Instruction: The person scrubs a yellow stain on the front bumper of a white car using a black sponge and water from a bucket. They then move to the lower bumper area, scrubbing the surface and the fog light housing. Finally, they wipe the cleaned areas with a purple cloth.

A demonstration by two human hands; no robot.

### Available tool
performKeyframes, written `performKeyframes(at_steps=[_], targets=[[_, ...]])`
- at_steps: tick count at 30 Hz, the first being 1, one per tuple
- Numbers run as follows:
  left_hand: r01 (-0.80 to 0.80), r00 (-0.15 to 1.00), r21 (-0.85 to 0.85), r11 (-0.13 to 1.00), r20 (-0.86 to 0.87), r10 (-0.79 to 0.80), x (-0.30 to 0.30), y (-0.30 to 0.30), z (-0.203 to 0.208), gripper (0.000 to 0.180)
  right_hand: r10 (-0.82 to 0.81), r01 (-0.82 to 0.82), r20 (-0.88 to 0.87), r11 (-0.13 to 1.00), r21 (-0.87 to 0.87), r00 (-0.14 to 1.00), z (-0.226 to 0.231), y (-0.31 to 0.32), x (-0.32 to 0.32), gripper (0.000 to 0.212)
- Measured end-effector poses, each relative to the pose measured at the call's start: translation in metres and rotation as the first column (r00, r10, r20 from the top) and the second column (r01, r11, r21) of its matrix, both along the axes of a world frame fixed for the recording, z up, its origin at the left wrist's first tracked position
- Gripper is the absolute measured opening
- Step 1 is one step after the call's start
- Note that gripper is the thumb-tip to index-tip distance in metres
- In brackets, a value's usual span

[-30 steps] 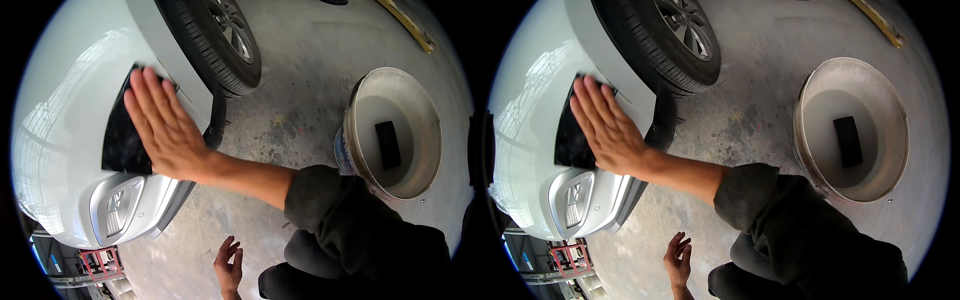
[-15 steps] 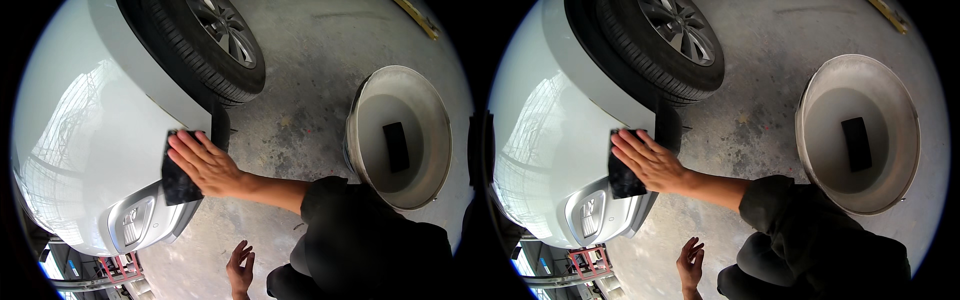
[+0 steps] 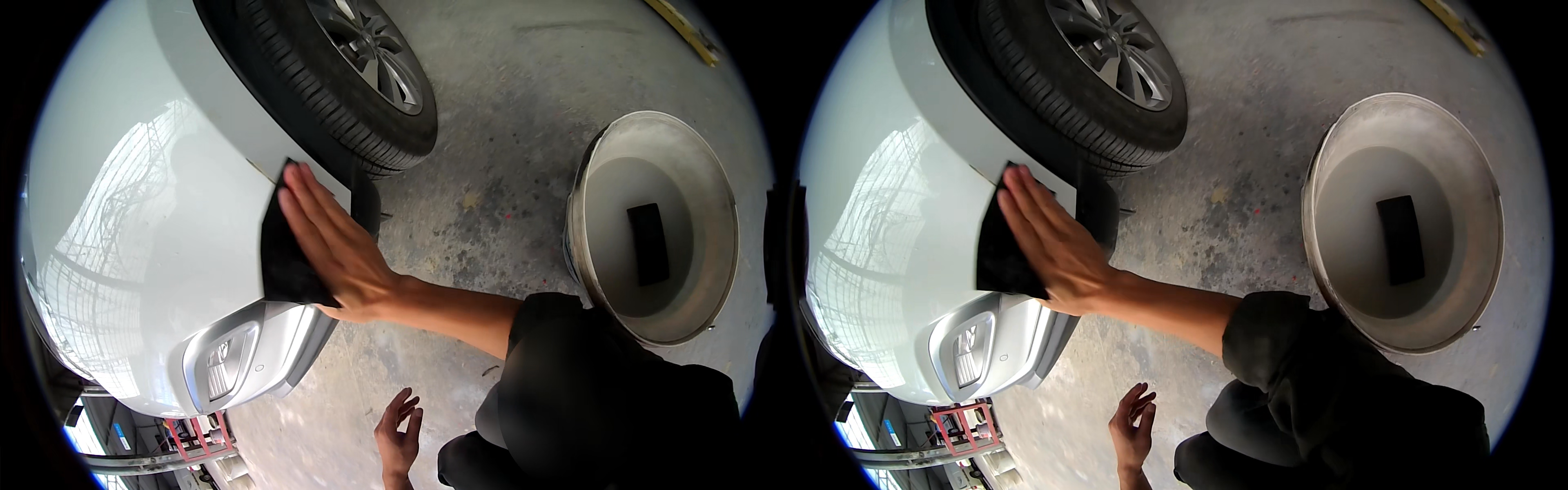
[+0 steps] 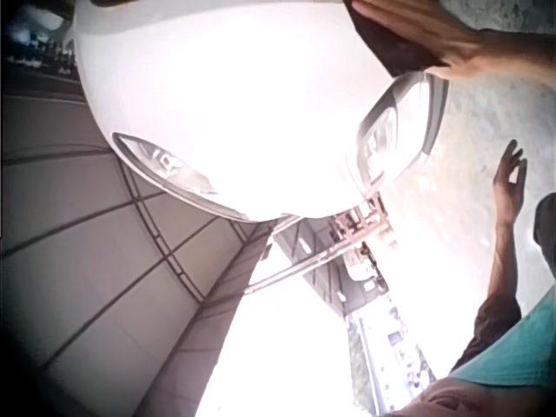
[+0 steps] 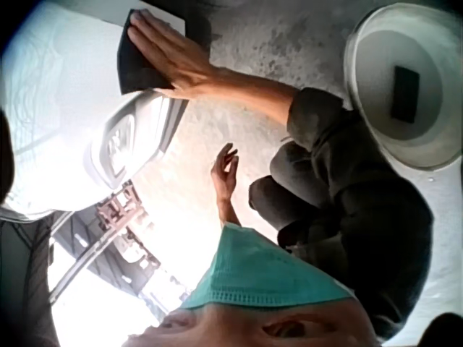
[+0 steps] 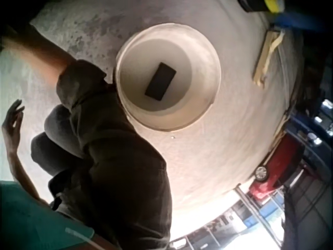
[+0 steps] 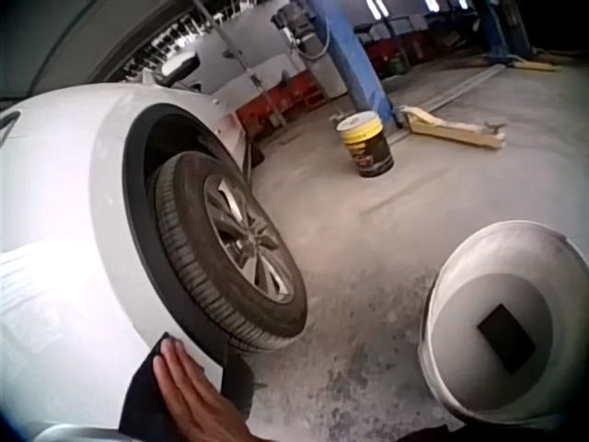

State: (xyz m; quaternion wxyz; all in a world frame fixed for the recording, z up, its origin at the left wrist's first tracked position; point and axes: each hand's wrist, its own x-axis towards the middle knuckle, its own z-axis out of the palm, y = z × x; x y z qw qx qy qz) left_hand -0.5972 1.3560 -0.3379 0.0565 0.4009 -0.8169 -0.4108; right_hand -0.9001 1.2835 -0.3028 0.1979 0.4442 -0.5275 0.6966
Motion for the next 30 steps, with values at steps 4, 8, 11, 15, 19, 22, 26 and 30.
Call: performKeyframes(at_steps=[4, 8, 11, 15, 19, 22, 26, 30], targets=[[-0.020, 1.000, 0.001, 1.000, -0.003, 0.020, -0.001, 0.000, 0.000, 0.040, -0.041, 0.041, -0.075, 0.999, -0.004, 0.996, 0.028, -0.016, -0.020, 0.102], [-0.011, 1.000, -0.010, 1.000, -0.008, 0.011, 0.002, 0.000, 0.007, 0.040, 0.046, -0.046, -0.006, 0.999, 0.022, 0.999, -0.021, -0.004, 0.000, 0.100], [0.010, 1.000, 0.000, 1.000, -0.028, -0.010, -0.003, -0.001, 0.007, 0.039, 0.014, -0.015, 0.008, 0.995, 0.095, 1.000, 0.001, -0.005, -0.006, 0.104], [-0.007, 1.000, 0.002, 1.000, -0.012, 0.007, -0.010, 0.000, 0.006, 0.039, -0.031, 0.029, 0.014, 0.991, 0.132, 0.999, 0.031, -0.012, -0.012, 0.104], [0.026, 0.999, 0.007, 1.000, -0.048, -0.026, -0.011, 0.002, 0.007, 0.040, 0.043, -0.058, 0.111, 0.989, 0.137, 0.993, -0.048, 0.004, 0.024, 0.097], [0.027, 0.998, -0.022, 0.999, -0.055, -0.028, -0.014, 0.004, 0.016, 0.040, 0.067, -0.106, 0.204, 0.977, 0.186, 0.977, -0.037, 0.012, 0.029, 0.094], [0.012, 0.999, -0.051, 0.999, -0.037, -0.014, -0.018, 0.006, 0.024, 0.041, 0.051, -0.097, 0.224, 0.976, 0.197, 0.973, -0.043, 0.017, 0.037, 0.087], [0.024, 1.000, -0.141, 0.990, -0.011, -0.025, -0.020, -0.002, 0.038, 0.043, 0.101, -0.155, 0.234, 0.962, 0.227, 0.967, -0.042, 0.024, 0.048, 0.086]])
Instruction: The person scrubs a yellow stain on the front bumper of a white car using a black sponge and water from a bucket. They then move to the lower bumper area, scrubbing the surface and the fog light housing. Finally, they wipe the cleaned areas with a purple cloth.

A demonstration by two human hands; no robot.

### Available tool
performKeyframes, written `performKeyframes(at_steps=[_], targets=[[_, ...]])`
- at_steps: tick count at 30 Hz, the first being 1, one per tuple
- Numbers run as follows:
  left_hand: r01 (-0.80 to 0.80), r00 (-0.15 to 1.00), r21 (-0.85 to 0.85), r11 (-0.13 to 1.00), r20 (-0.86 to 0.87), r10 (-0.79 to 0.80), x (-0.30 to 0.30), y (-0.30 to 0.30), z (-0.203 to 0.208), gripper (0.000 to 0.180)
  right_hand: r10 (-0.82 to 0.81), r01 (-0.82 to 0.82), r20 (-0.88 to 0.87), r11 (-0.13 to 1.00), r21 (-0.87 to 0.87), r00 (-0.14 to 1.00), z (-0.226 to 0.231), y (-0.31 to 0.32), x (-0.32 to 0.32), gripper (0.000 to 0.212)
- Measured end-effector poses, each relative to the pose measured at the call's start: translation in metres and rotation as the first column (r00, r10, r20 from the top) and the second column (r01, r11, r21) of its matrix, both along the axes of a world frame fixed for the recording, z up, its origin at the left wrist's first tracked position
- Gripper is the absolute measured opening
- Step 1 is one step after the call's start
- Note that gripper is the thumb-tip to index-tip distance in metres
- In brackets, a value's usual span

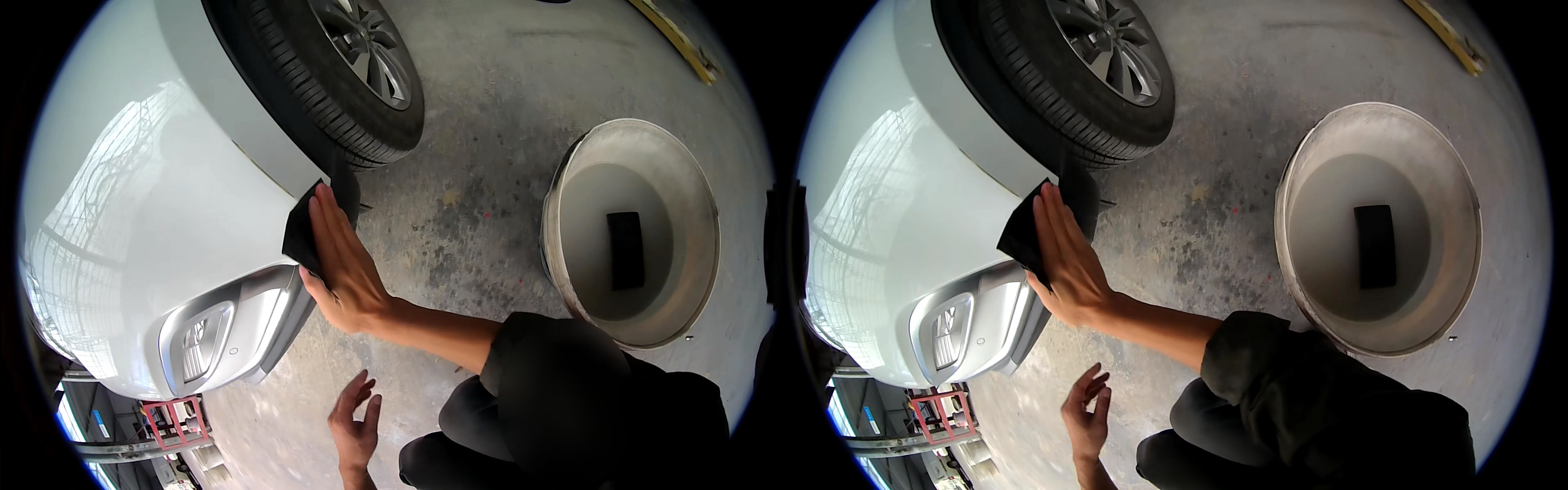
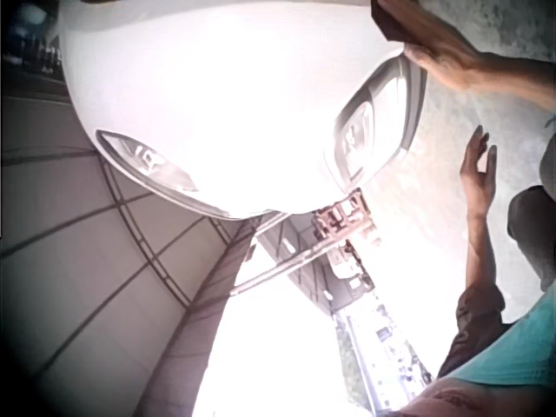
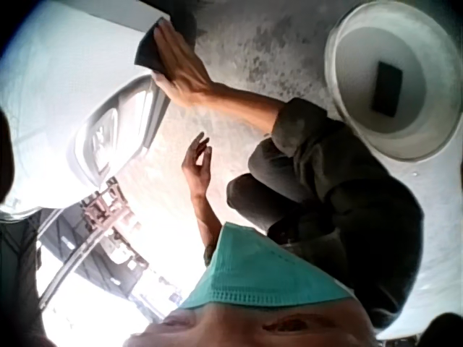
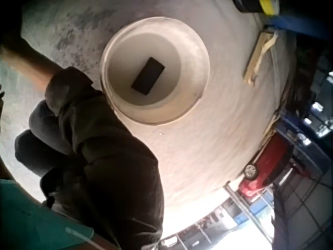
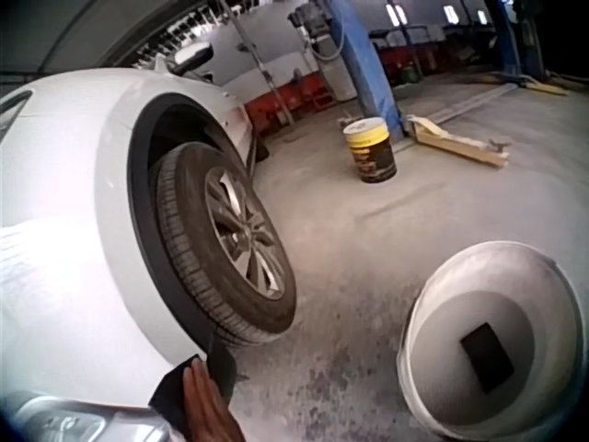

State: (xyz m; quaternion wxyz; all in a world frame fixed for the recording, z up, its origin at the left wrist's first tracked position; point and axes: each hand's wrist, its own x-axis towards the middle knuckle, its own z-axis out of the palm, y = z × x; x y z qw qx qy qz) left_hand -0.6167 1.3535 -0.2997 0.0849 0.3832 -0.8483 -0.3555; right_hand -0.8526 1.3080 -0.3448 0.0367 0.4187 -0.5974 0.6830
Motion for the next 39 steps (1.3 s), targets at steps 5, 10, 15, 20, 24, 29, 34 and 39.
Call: performKeyframes(at_steps=[5, 10, 15, 20, 24, 29, 34, 39], targets=[[0.108, 0.994, -0.412, 0.905, 0.040, -0.100, -0.040, -0.028, 0.054, 0.036, 0.214, -0.233, 0.200, 0.970, 0.076, 0.956, 0.006, 0.044, 0.022, 0.078], [0.257, 0.952, -0.923, 0.286, 0.192, -0.237, -0.112, -0.077, 0.128, 0.042, 0.436, -0.443, 0.488, 0.890, -0.108, 0.756, 0.008, 0.136, 0.042, 0.066], [0.156, 0.974, -0.973, -0.172, 0.181, -0.135, -0.233, -0.131, 0.171, 0.068, 0.257, -0.602, 0.854, 0.794, 0.080, 0.452, 0.027, 0.273, 0.013, 0.034], [0.383, 0.911, -0.911, -0.150, 0.400, -0.100, -0.224, -0.130, 0.119, 0.078, -0.026, -0.220, 0.784, 0.954, 0.206, 0.621, 0.045, 0.366, -0.065, 0.041], [0.553, 0.823, -0.799, -0.237, 0.568, 0.008, -0.202, -0.132, 0.076, 0.074, -0.319, -0.017, 0.514, 0.838, 0.546, 0.796, 0.017, 0.387, -0.149, 0.036], [0.596, 0.792, -0.771, -0.225, 0.611, 0.003, -0.201, -0.124, 0.039, 0.075, -0.246, -0.228, 0.295, 0.267, 0.936, 0.924, -0.041, 0.410, -0.246, 0.032], [0.658, 0.744, -0.725, -0.204, 0.667, 0.029, -0.183, -0.121, 0.028, 0.076, -0.062, -0.646, 0.655, 0.119, 0.754, 0.753, -0.089, 0.363, -0.243, 0.034], [0.775, 0.619, -0.587, -0.234, 0.780, 0.091, -0.160, -0.126, 0.015, 0.076, 0.312, -0.309, 0.282, 0.040, 0.950, 0.907, -0.132, 0.347, -0.272, 0.036]])
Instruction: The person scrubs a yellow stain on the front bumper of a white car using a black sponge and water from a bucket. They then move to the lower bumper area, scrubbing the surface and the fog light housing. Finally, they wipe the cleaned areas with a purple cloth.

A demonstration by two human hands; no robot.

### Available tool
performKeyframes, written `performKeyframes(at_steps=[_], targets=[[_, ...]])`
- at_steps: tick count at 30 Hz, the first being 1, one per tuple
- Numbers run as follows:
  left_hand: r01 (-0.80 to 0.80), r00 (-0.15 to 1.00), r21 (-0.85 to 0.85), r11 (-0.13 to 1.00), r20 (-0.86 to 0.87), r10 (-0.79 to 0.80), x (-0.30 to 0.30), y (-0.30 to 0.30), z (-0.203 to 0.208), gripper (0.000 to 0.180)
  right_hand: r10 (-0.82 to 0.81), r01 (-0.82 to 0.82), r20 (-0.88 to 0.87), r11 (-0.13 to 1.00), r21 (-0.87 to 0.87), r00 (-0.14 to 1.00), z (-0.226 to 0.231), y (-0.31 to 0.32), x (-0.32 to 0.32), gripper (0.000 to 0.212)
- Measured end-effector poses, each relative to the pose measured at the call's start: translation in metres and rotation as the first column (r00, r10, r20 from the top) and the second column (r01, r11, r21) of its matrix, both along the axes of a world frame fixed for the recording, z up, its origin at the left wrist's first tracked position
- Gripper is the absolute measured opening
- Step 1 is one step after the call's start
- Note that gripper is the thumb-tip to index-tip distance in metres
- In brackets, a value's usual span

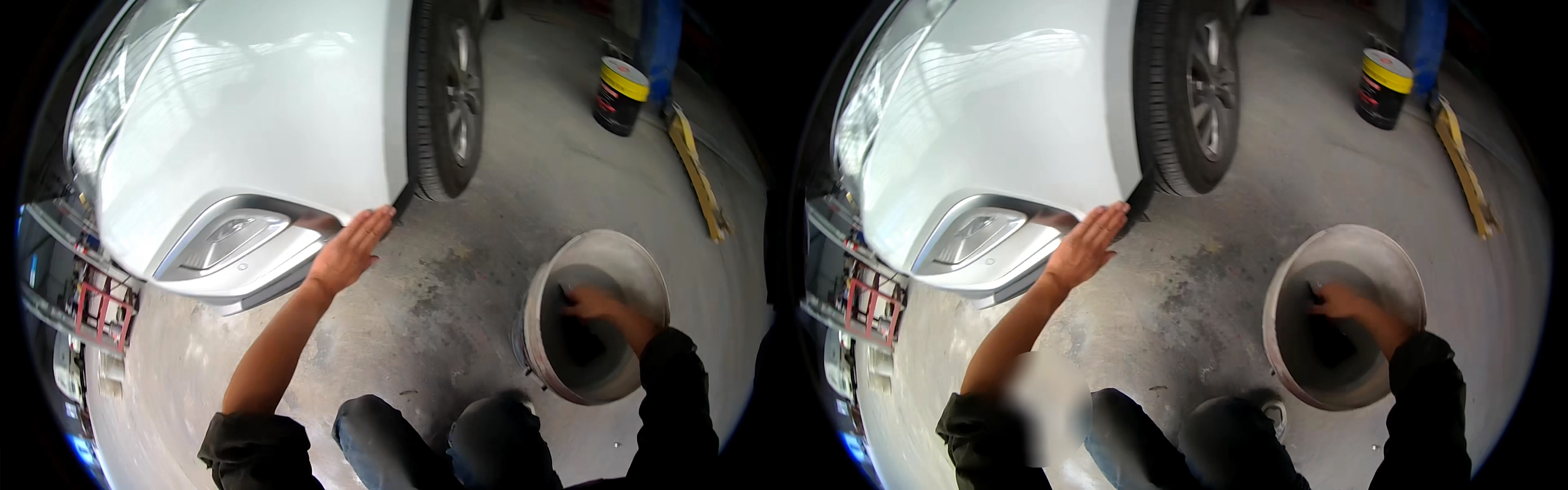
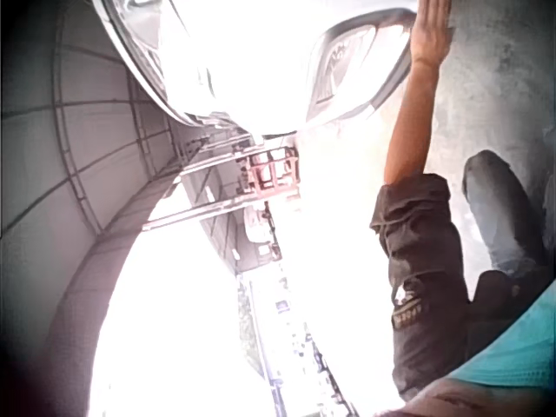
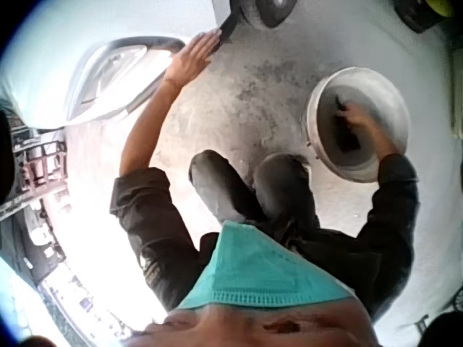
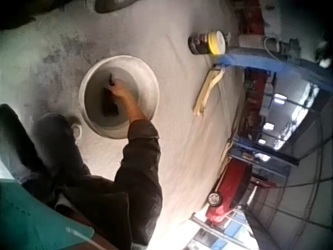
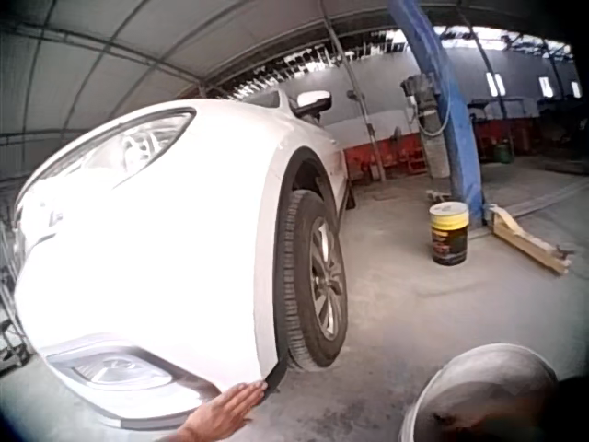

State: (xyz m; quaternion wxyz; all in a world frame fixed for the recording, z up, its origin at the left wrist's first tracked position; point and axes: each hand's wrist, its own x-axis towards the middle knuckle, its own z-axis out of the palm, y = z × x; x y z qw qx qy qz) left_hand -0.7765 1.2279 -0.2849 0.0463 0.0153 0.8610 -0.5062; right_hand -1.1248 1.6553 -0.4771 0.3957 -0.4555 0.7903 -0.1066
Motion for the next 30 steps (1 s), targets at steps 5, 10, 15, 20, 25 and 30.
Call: performKeyframes(at_steps=[5, 10, 15, 20, 25, 30], targets=[[-0.011, 0.999, 0.026, 1.000, -0.036, 0.012, 0.019, 0.002, 0.018, 0.076, -0.022, 0.020, -0.183, 1.000, -0.013, 0.983, -0.046, 0.026, -0.035, 0.040], [-0.008, 0.881, 0.147, 0.989, -0.467, 0.076, 0.026, -0.003, 0.086, 0.075, 0.046, 0.000, -0.203, 0.975, 0.220, 0.978, -0.048, 0.026, -0.036, 0.040], [0.044, 0.653, 0.237, 0.971, -0.742, 0.151, 0.025, -0.007, 0.080, 0.076, 0.205, -0.132, -0.142, 0.904, 0.406, 0.968, -0.074, 0.022, -0.022, 0.040], [0.057, 0.720, 0.390, 0.919, -0.654, 0.233, 0.015, 0.016, 0.012, 0.074, 0.289, -0.212, -0.088, 0.847, 0.487, 0.953, -0.089, 0.011, -0.010, 0.040], [0.197, 0.802, 0.693, 0.693, -0.520, 0.293, -0.002, 0.069, -0.042, 0.069, 0.322, -0.237, -0.087, 0.829, 0.506, 0.943, -0.074, 0.010, -0.013, 0.040], [0.431, 0.773, 0.812, 0.393, -0.557, 0.303, -0.024, 0.116, -0.052, 0.050, 0.262, -0.222, -0.058, 0.900, 0.376, 0.963, -0.013, -0.010, -0.001, 0.041]])
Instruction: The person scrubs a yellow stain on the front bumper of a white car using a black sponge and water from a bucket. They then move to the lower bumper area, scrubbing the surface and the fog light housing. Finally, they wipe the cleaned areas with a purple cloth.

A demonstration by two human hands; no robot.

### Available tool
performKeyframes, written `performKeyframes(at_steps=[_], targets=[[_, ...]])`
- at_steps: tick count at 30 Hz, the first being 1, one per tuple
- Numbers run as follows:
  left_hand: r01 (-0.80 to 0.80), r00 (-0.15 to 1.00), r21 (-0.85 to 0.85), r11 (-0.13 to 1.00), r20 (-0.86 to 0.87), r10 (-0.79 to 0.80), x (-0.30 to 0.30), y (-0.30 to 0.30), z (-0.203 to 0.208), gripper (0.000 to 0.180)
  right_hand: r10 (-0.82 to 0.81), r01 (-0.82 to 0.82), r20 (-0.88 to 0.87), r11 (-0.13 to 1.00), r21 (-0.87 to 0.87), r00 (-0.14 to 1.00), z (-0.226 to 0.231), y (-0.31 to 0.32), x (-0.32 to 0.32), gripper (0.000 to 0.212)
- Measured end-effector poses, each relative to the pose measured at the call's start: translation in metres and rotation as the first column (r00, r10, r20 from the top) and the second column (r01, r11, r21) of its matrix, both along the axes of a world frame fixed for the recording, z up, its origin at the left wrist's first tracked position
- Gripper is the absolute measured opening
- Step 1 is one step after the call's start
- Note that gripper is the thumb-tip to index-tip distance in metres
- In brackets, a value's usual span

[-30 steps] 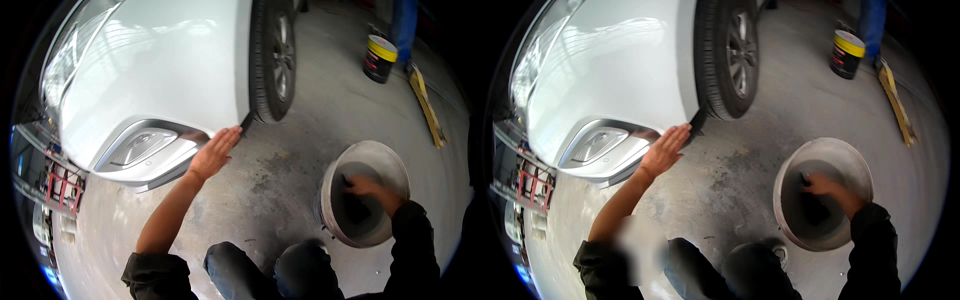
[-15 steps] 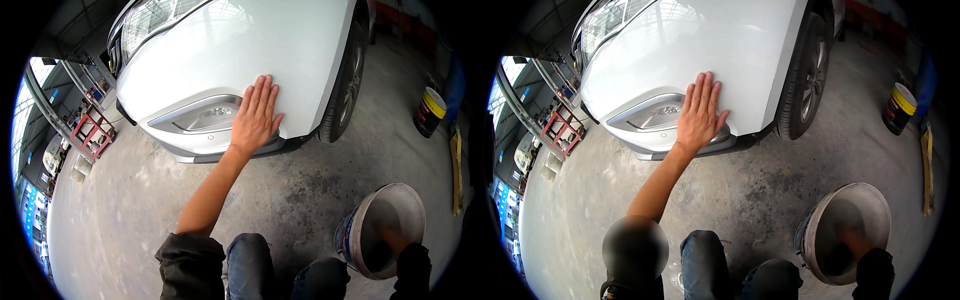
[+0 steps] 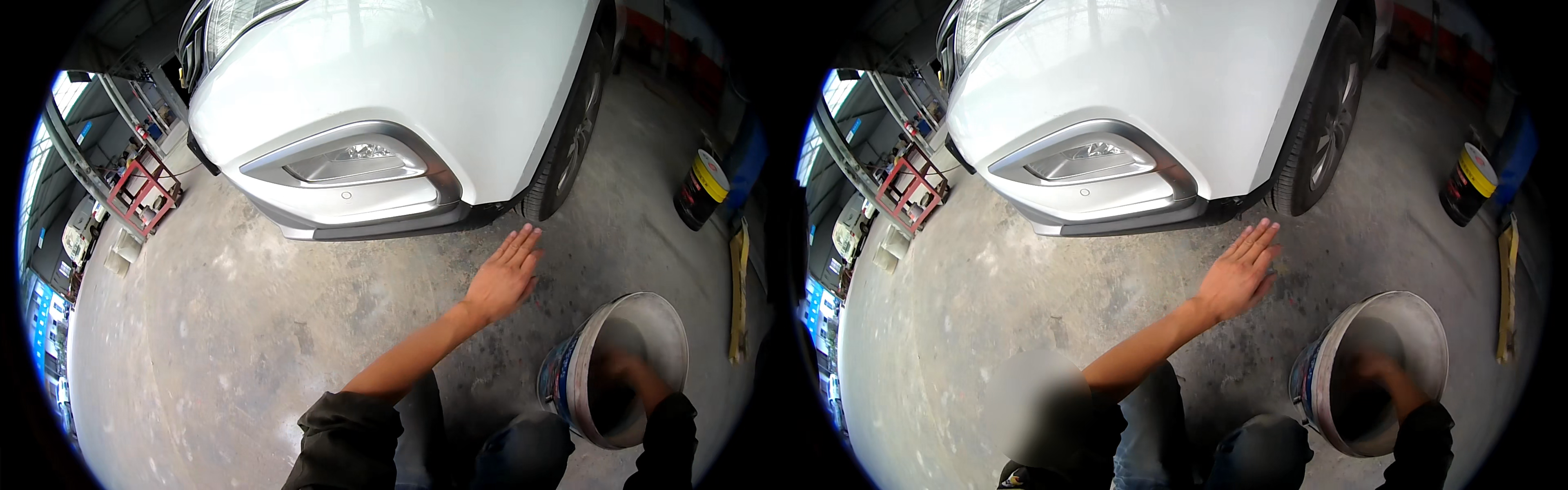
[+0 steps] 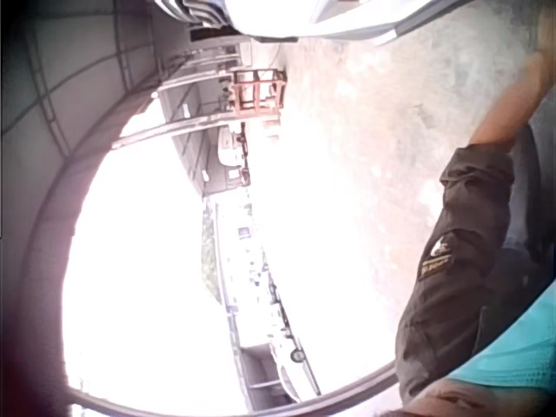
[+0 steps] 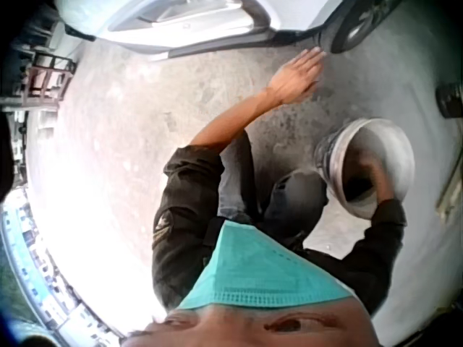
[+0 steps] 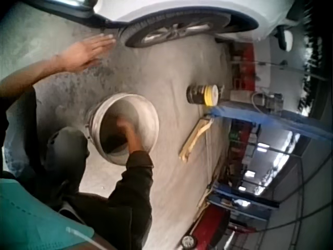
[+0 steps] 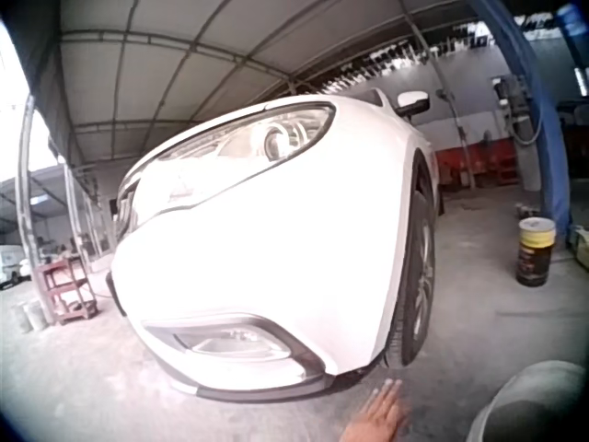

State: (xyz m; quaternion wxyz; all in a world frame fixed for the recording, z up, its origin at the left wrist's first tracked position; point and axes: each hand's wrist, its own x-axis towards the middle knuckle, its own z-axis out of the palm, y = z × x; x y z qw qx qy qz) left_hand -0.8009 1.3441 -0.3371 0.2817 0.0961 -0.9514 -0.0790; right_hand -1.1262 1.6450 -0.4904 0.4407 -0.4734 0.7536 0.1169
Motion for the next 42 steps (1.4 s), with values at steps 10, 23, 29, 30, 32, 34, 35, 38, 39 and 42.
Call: performKeyframes(at_steps=[10, 23, 29, 30, 32, 34, 35, 38, 39, 42], targets=[[0.332, 0.918, 0.636, 0.697, -0.047, -0.394, -0.083, 0.093, 0.028, 0.039, -0.476, 0.929, 0.801, 0.259, -0.265, 0.362, 0.258, 0.035, 0.044, 0.018], [0.140, 0.828, 0.887, 0.440, 0.139, -0.544, -0.180, 0.187, -0.031, 0.059, -0.015, 0.919, 0.931, -0.158, -0.362, 0.364, 0.403, 0.038, 0.055, 0.038], [0.128, 0.942, 0.984, 0.124, -0.081, -0.325, -0.181, 0.171, -0.033, 0.033, -0.475, 0.859, 0.779, -0.087, -0.505, 0.410, 0.283, 0.055, 0.030, 0.018], [0.100, 0.948, 0.992, 0.071, -0.074, -0.310, -0.184, 0.168, -0.027, 0.032, -0.549, 0.846, 0.709, -0.008, -0.533, 0.442, 0.252, 0.061, 0.020, 0.019], [0.132, 0.934, 0.971, -0.200, -0.190, -0.304, -0.177, 0.176, 0.013, 0.032, -0.702, 0.850, 0.515, 0.257, -0.461, 0.492, 0.204, 0.071, 0.023, 0.032], [0.183, 0.919, 0.893, -0.412, -0.304, -0.252, -0.175, 0.182, 0.033, 0.032, -0.699, 0.964, 0.666, 0.146, -0.224, 0.260, 0.149, 0.077, 0.030, 0.050], [0.184, 0.922, 0.867, -0.463, -0.315, -0.224, -0.170, 0.180, 0.037, 0.031, -0.658, 0.986, 0.735, 0.116, -0.120, 0.166, 0.141, 0.070, 0.043, 0.057], [0.233, 0.908, 0.790, -0.567, -0.385, -0.164, -0.170, 0.187, 0.046, 0.032, -0.442, 0.975, 0.893, 0.149, 0.166, -0.085, 0.142, 0.050, 0.061, 0.071], [0.251, 0.894, 0.782, -0.571, -0.413, -0.173, -0.175, 0.184, 0.040, 0.033, -0.313, 0.942, 0.936, 0.234, 0.241, -0.162, 0.143, 0.044, 0.059, 0.071], [0.288, 0.928, 0.746, 0.600, -0.063, -0.368, -0.175, 0.165, 0.018, 0.048, -0.099, 0.926, 0.922, 0.026, 0.378, -0.374, 0.165, 0.029, 0.081, 0.069]])
